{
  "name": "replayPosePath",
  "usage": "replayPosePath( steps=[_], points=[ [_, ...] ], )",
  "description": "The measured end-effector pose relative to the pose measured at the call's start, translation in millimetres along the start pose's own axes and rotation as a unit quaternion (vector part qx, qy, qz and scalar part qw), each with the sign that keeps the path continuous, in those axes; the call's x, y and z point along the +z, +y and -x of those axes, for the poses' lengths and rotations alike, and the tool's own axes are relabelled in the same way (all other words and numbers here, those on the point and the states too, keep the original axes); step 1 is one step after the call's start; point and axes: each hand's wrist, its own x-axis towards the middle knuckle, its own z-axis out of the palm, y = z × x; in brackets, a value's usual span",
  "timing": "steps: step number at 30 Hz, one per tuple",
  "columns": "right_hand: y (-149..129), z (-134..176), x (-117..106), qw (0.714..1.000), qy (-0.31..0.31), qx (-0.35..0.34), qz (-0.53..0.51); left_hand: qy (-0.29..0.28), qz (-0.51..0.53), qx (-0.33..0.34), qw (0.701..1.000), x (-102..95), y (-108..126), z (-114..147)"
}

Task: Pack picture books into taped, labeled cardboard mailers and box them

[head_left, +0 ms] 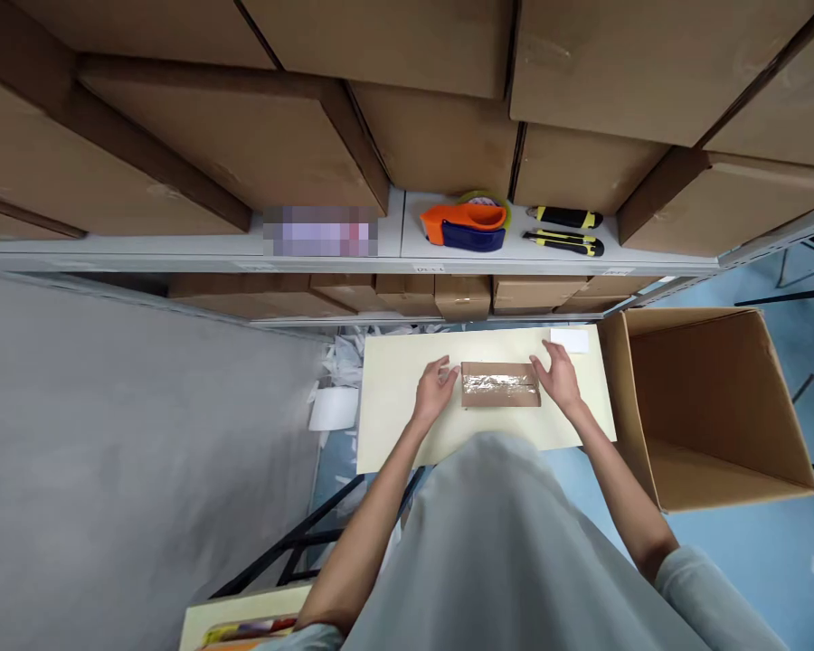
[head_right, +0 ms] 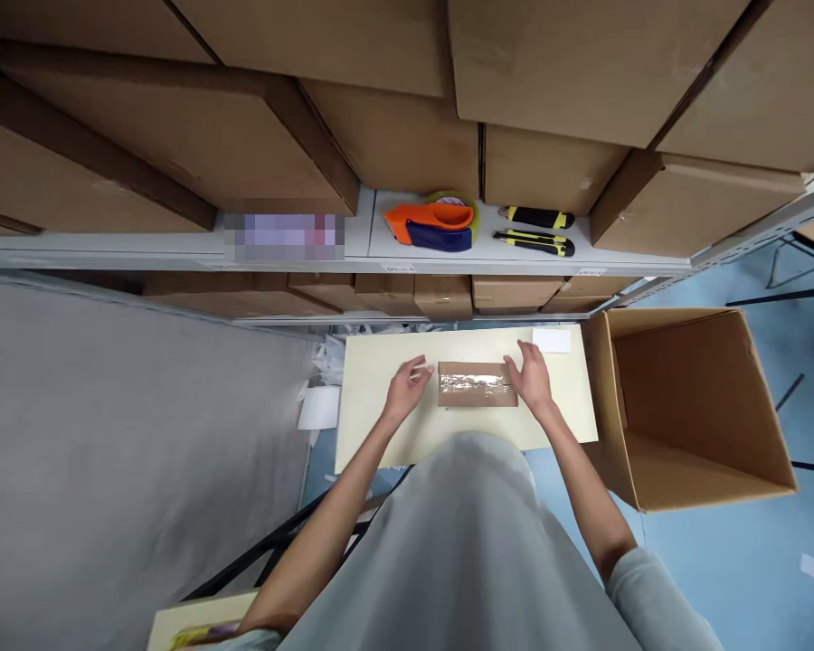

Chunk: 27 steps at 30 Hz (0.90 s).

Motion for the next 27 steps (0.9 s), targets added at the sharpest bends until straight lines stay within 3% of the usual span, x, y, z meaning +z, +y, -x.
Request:
replayPosePath(
  steps=[4, 8, 11, 14, 17, 20, 24, 27],
  points=[
    [-88.2, -85.4, -42.5, 0.986, 0.059, -0.157, 0.022, 0.094, -0.015, 0.200, 0.975, -34.2, 79.7, -44.3],
    [-168.6, -174.8, -57.0, 0.964, 0.054, -0.248, 0.081, 0.175, -0.052, 0.331, 0.926, -52.5, 165.1, -92.4],
    [-202.0, -216.8, -54.2, 0.958, 0.019, -0.241, 0.152, 0.167, -0.109, 0.377, 0.904, -52.9, 203.6, -116.7],
    [-217.7, -232.8, -52.8, 0.950, -0.038, -0.215, 0.225, 0.115, -0.174, 0.389, 0.897, -45.4, 218.3, -128.8],
    [-224.1, -230.7, -55.9, 0.941, -0.073, -0.198, 0.265, 0.095, -0.185, 0.385, 0.899, -37.8, 218.9, -128.2],
    [-221.0, -211.0, -61.7, 0.941, -0.077, -0.207, 0.258, 0.144, -0.129, 0.384, 0.903, -39.7, 210.8, -109.0],
    [-193.2, -145.3, -71.0, 0.953, -0.078, -0.217, 0.198, 0.215, -0.021, 0.340, 0.915, -54.1, 183.3, -48.5],
    [-157.1, -72.3, -73.8, 0.963, -0.130, -0.192, 0.140, 0.147, 0.035, 0.302, 0.941, -59.2, 152.5, 12.0]
  ],
)
